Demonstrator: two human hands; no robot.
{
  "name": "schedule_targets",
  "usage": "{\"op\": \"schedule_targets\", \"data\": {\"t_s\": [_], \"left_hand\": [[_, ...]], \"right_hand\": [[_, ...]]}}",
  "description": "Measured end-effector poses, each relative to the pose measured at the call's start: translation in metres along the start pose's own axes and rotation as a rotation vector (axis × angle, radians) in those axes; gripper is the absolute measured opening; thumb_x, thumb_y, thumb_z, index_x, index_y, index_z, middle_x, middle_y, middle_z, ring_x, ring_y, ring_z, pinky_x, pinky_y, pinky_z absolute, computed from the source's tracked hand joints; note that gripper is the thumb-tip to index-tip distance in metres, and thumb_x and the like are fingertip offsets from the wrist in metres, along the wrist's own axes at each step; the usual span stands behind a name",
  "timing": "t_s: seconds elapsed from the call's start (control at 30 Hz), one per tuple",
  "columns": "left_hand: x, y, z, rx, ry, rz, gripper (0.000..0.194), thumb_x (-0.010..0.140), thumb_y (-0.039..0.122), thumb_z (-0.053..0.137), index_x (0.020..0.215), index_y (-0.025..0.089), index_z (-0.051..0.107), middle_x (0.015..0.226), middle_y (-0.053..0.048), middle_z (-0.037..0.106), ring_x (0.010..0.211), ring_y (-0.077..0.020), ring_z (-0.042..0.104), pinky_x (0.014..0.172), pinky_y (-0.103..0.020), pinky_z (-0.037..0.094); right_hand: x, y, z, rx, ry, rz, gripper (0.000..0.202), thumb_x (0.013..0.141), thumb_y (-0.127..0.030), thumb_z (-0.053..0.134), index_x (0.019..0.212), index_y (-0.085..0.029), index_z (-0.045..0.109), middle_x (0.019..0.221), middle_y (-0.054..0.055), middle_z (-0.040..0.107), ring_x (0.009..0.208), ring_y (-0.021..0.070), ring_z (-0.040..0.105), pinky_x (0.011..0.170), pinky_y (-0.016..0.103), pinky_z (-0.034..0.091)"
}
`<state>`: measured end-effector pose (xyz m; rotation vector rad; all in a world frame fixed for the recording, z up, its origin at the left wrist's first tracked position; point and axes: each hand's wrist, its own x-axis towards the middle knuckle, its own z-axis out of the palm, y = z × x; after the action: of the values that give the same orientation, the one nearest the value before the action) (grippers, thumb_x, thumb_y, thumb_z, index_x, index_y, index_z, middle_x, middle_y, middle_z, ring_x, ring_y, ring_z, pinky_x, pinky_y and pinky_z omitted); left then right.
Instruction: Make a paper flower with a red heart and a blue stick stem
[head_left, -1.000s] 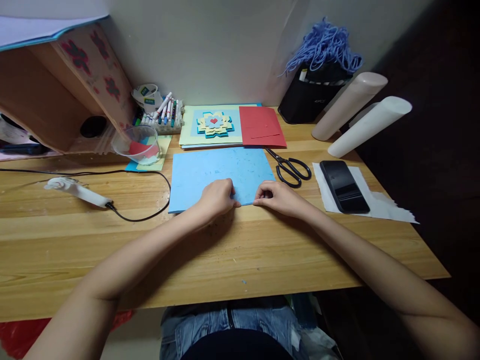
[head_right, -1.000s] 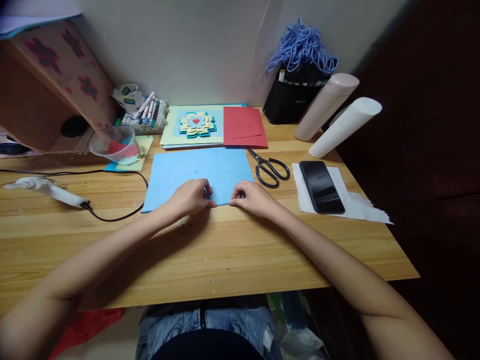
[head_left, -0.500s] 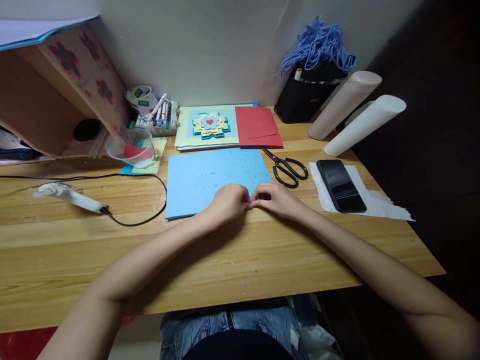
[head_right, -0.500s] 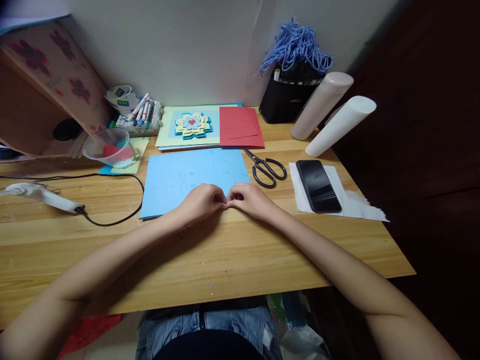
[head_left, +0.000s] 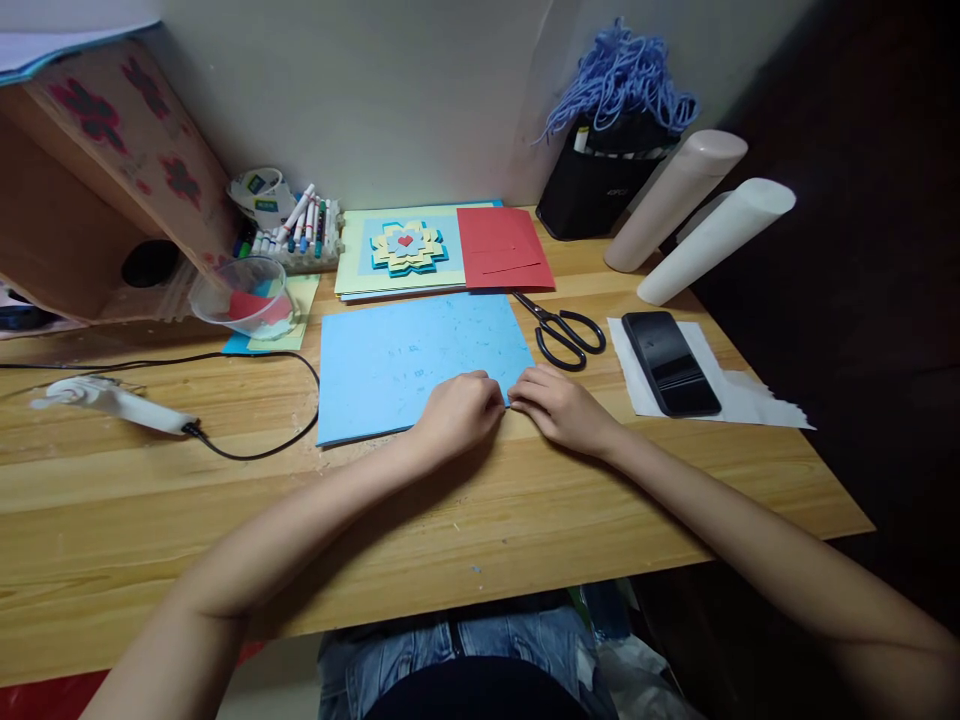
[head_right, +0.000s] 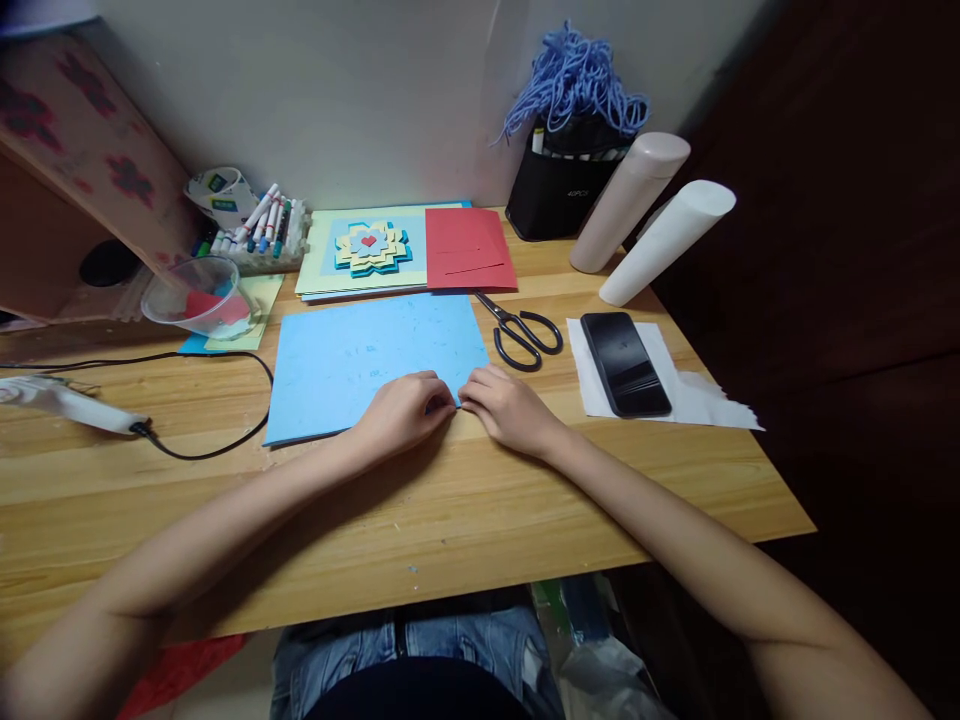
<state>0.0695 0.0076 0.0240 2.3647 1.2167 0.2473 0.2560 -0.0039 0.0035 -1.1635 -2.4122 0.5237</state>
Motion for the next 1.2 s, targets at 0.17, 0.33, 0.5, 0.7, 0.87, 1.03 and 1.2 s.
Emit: {"op": "schedule_targets", "data": {"t_s": [0.17,0.33,0.5,0.7,0.87,1.03,1.2], "left_hand": [[0.009,0.0,-0.003,-0.065,-0.104,-0.172,0.018,0.077,0.025,0.05,0.081,0.02,0.067,0.082,-0.006,0.069,0.073,-0.0181,0.06,0.059,-0.027,0.04],[0.034,-0.001,-0.022,0.003,-0.287,-0.333,0.023,0.065,0.039,0.066,0.072,0.017,0.068,0.076,-0.008,0.068,0.071,-0.0198,0.06,0.059,-0.027,0.041],[0.048,-0.002,-0.032,0.123,-0.319,-0.34,0.033,0.057,0.046,0.072,0.071,0.017,0.066,0.08,-0.01,0.067,0.079,-0.0244,0.06,0.063,-0.03,0.043],[0.045,-0.004,-0.03,0.132,-0.316,-0.318,0.031,0.059,0.046,0.07,0.07,0.017,0.065,0.079,-0.009,0.067,0.079,-0.0245,0.061,0.063,-0.03,0.043],[0.042,-0.002,-0.027,0.088,-0.298,-0.274,0.02,0.063,0.038,0.068,0.068,0.018,0.065,0.077,-0.006,0.067,0.074,-0.022,0.06,0.059,-0.028,0.041],[0.038,-0.003,-0.023,0.041,-0.276,-0.265,0.015,0.065,0.033,0.067,0.073,0.02,0.066,0.08,-0.004,0.068,0.074,-0.0192,0.059,0.06,-0.027,0.04],[0.036,-0.006,-0.023,0.012,-0.289,-0.273,0.016,0.066,0.035,0.066,0.074,0.02,0.065,0.081,-0.002,0.068,0.073,-0.0175,0.059,0.061,-0.026,0.04]], "right_hand": [[0.009,0.002,-0.009,0.14,-0.096,0.187,0.011,0.081,-0.024,0.054,0.073,-0.018,0.058,0.075,0.003,0.056,0.071,0.0151,0.051,0.066,0.028,0.041],[0.013,0.006,-0.009,0.199,-0.053,0.363,0.015,0.074,-0.031,0.061,0.067,-0.018,0.06,0.071,0.002,0.057,0.064,0.0129,0.052,0.06,0.026,0.041],[0.015,0.009,-0.009,0.199,-0.052,0.514,0.017,0.068,-0.033,0.065,0.062,-0.018,0.06,0.065,0.001,0.058,0.059,0.013,0.052,0.055,0.025,0.04],[0.022,0.011,-0.018,0.125,-0.155,0.578,0.016,0.064,-0.031,0.067,0.06,-0.018,0.058,0.061,0.0,0.06,0.057,0.0135,0.053,0.051,0.025,0.038],[0.031,0.008,-0.022,-0.014,-0.238,0.552,0.018,0.066,-0.031,0.065,0.056,-0.02,0.056,0.06,0.0,0.06,0.054,0.013,0.05,0.049,0.025,0.033],[0.032,0.012,-0.027,-0.11,-0.276,0.599,0.031,0.06,-0.046,0.068,0.053,-0.021,0.052,0.056,0.0,0.059,0.051,0.0137,0.049,0.045,0.025,0.029],[0.024,0.023,-0.036,-0.167,-0.283,0.653,0.038,0.057,-0.055,0.066,0.052,-0.02,0.053,0.052,0.0,0.058,0.052,0.0143,0.051,0.045,0.024,0.029]]}}
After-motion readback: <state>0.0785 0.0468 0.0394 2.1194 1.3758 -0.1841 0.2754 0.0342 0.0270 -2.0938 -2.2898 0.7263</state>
